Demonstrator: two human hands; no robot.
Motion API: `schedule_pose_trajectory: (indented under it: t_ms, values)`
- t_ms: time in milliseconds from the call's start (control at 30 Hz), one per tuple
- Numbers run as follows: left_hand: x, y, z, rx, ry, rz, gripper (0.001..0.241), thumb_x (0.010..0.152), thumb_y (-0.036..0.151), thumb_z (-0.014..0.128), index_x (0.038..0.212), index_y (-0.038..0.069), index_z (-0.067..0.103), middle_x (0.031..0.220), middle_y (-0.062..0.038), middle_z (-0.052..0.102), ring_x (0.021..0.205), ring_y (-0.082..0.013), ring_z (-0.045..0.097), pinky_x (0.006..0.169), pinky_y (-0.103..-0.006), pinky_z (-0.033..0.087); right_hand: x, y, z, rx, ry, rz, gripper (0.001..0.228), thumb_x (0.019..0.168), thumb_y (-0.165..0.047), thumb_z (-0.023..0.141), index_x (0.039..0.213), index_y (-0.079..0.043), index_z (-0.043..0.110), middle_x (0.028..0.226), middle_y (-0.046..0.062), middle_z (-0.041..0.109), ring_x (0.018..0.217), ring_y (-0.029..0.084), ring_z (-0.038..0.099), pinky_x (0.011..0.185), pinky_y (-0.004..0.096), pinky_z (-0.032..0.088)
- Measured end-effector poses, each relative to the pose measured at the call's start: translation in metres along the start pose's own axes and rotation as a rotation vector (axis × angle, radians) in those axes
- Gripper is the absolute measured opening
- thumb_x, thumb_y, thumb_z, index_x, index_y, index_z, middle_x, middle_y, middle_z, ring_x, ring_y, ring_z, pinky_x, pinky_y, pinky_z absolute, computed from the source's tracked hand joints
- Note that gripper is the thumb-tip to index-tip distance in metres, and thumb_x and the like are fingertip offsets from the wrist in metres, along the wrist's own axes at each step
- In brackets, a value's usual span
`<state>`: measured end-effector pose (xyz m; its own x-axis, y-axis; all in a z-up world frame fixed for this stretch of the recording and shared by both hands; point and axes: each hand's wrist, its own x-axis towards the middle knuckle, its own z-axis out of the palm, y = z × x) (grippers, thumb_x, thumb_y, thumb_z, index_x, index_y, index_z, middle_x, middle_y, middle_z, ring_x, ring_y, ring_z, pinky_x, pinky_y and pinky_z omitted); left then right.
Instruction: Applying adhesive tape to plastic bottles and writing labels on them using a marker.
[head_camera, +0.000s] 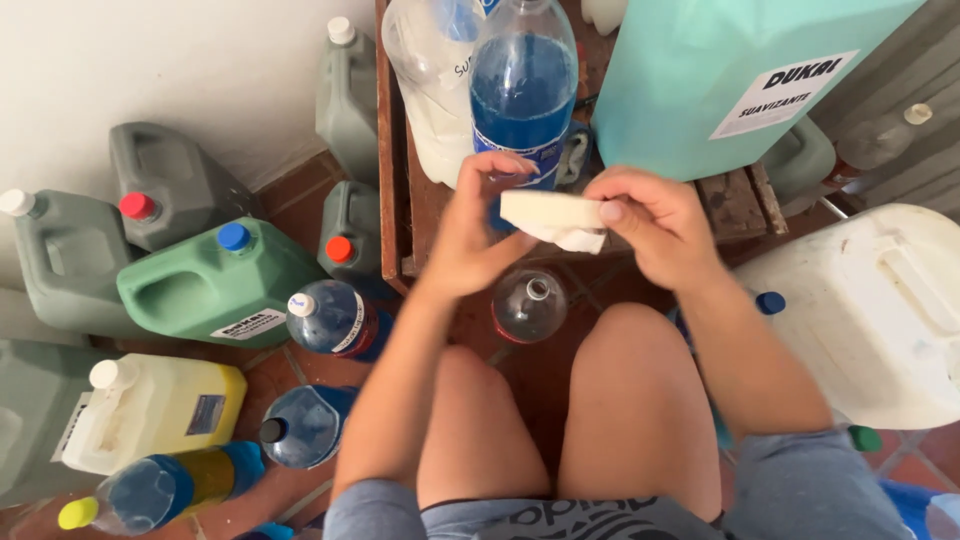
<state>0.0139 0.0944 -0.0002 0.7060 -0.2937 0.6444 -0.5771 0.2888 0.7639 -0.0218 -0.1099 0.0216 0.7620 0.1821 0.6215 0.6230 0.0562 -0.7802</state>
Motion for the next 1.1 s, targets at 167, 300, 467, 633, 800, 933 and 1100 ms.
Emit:
schedule_pose_trajectory:
  t_ms: [167, 300, 467, 633, 800, 933, 1100]
  values:
    - [0.013, 0.069, -0.011, 0.028, -0.292, -0.043, 0.037, 0.082, 0.027, 0.066, 0.108, 0.002, 0.06, 0.091, -0.008, 0.064, 0.092, -0.0158, 0.059, 0.088, -0.0359, 0.047, 0.025, -0.032, 0.0, -0.222, -0.275, -0.078, 0.02, 0.095, -0.003, 0.048, 0.097, 0.011, 0.063, 0.079, 0.014, 0.056, 0.069, 0.015, 0.049, 0.064, 0.03, 0.044]
    - [0.007, 0.091, 0.004, 0.178, -0.291, -0.085, 0.011, 0.088, 0.014, 0.061, 0.097, 0.008, 0.061, 0.075, -0.008, 0.067, 0.072, -0.0207, 0.064, 0.072, -0.0338, 0.05, 0.028, -0.056, 0.018, -0.311, -0.22, -0.23, 0.013, 0.088, 0.0, 0.061, 0.096, 0.01, 0.063, 0.09, 0.018, 0.063, 0.079, 0.025, 0.061, 0.075, 0.036, 0.049]
    - [-0.002, 0.113, 0.018, 0.367, -0.161, -0.147, 0.019, 0.095, 0.025, 0.049, 0.101, 0.01, 0.059, 0.084, 0.003, 0.062, 0.067, -0.0089, 0.054, 0.062, -0.0221, 0.041, 0.009, -0.082, 0.031, -0.725, 0.004, -0.432, 0.02, 0.084, 0.012, 0.074, 0.098, 0.015, 0.061, 0.09, 0.023, 0.068, 0.084, 0.03, 0.071, 0.069, 0.032, 0.059]
    - [-0.006, 0.115, 0.026, 0.411, -0.126, 0.008, 0.015, 0.097, 0.017, 0.047, 0.097, 0.004, 0.056, 0.069, -0.002, 0.049, 0.064, -0.0182, 0.047, 0.07, -0.0297, 0.044, 0.003, -0.087, 0.032, -0.788, -0.033, -0.467, 0.029, 0.085, 0.016, 0.074, 0.109, 0.013, 0.058, 0.102, 0.023, 0.067, 0.09, 0.028, 0.07, 0.079, 0.031, 0.06]
    - [-0.008, 0.117, 0.031, 0.42, -0.13, 0.046, 0.015, 0.097, 0.014, 0.046, 0.094, 0.003, 0.056, 0.066, -0.002, 0.044, 0.061, -0.0196, 0.044, 0.075, -0.0305, 0.045, 0.007, -0.094, 0.023, -0.824, -0.105, -0.506, 0.026, 0.082, 0.01, 0.079, 0.103, 0.012, 0.063, 0.092, 0.019, 0.07, 0.082, 0.021, 0.07, 0.073, 0.028, 0.058]
    - [-0.012, 0.116, 0.034, 0.441, -0.122, 0.037, 0.014, 0.096, 0.013, 0.048, 0.097, 0.004, 0.058, 0.063, -0.001, 0.045, 0.061, -0.0203, 0.045, 0.08, -0.0307, 0.046, 0.004, -0.089, 0.017, -0.788, -0.113, -0.513, 0.018, 0.078, 0.009, 0.081, 0.088, 0.013, 0.066, 0.086, 0.019, 0.069, 0.078, 0.024, 0.07, 0.07, 0.03, 0.059]
    - [-0.016, 0.108, 0.036, 0.423, -0.111, 0.074, 0.014, 0.096, 0.012, 0.05, 0.101, 0.002, 0.058, 0.066, -0.003, 0.05, 0.06, -0.0214, 0.046, 0.079, -0.0321, 0.047, 0.005, -0.09, 0.014, -0.763, -0.159, -0.511, 0.019, 0.078, 0.008, 0.08, 0.089, 0.012, 0.065, 0.088, 0.021, 0.069, 0.078, 0.024, 0.07, 0.071, 0.031, 0.059]
